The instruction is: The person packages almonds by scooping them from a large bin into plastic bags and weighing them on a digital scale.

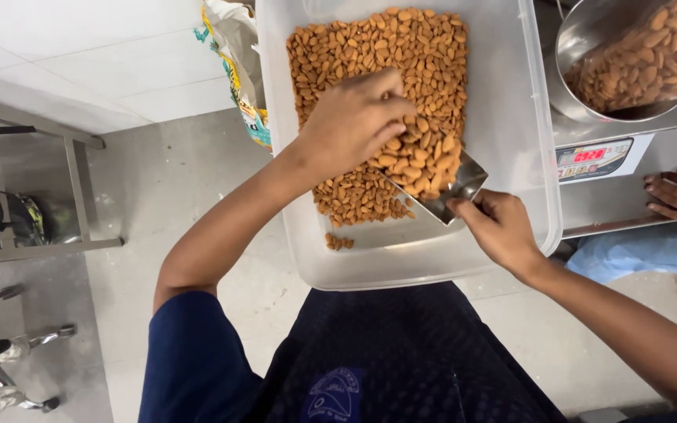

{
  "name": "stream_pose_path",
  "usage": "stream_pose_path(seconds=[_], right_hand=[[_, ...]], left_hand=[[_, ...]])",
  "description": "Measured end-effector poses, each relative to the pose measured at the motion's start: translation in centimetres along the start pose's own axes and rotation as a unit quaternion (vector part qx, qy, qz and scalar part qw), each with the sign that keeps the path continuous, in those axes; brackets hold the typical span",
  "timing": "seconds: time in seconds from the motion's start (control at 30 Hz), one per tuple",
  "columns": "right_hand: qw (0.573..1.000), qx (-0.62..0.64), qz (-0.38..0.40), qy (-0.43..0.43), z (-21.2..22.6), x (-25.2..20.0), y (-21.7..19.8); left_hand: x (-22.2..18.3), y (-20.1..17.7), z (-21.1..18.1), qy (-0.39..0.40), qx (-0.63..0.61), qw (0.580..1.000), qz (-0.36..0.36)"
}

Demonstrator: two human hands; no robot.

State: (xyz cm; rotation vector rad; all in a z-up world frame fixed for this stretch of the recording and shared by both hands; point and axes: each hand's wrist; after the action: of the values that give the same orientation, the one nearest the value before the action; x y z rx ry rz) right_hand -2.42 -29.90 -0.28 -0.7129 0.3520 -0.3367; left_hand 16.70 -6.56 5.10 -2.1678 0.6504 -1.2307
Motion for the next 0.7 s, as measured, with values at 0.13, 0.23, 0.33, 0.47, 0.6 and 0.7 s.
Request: stream_pose_path(seconds=[0.13, 0.23, 0.33, 0.47, 0.6, 0.7], right_hand=[[0.998, 0.010, 0.006, -0.059, 0.8, -1.5, -1.7], [0.999, 0.002, 0.037, -0.022, 0.1, -1.7, -2.4], [0.998, -0.028, 0.044, -0.030, -0.6, -1.8, -3.2], [0.997, -0.029, 0.049, -0.053, -0.2, -1.7, -4.3], [0.996, -0.056, 0.061, -0.034, 0.1, -1.3, -5.1], [0.995, -0.047, 0.065, -0.060, -1.2, -0.6, -4.9]], left_hand=[[0.5, 0.5, -0.9, 0.079, 0.001, 0.996, 0.036], [0.7, 0.6, -1.4, 0.112, 0.014, 0.993, 0.033], [0.9, 0.4, -2.1, 0.121, 0.033, 0.989, 0.073], [0.9, 0.7, -2.2, 0.160, 0.042, 0.984, 0.062], [1.7, 0.2, -2.7, 0.225, 0.093, 0.970, 0.024], [3.6, -0.7, -3.6, 0.235, 0.121, 0.964, 0.021]])
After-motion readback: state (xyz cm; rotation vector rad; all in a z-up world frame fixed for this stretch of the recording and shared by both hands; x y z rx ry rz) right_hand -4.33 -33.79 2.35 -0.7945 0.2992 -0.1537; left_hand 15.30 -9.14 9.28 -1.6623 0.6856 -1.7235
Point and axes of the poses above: each hand's wrist, its own x-axis towards the middle knuckle, its own y-axis out of the palm, z = x × y, and after that the axes turned 10 degrees about -z, right-handed
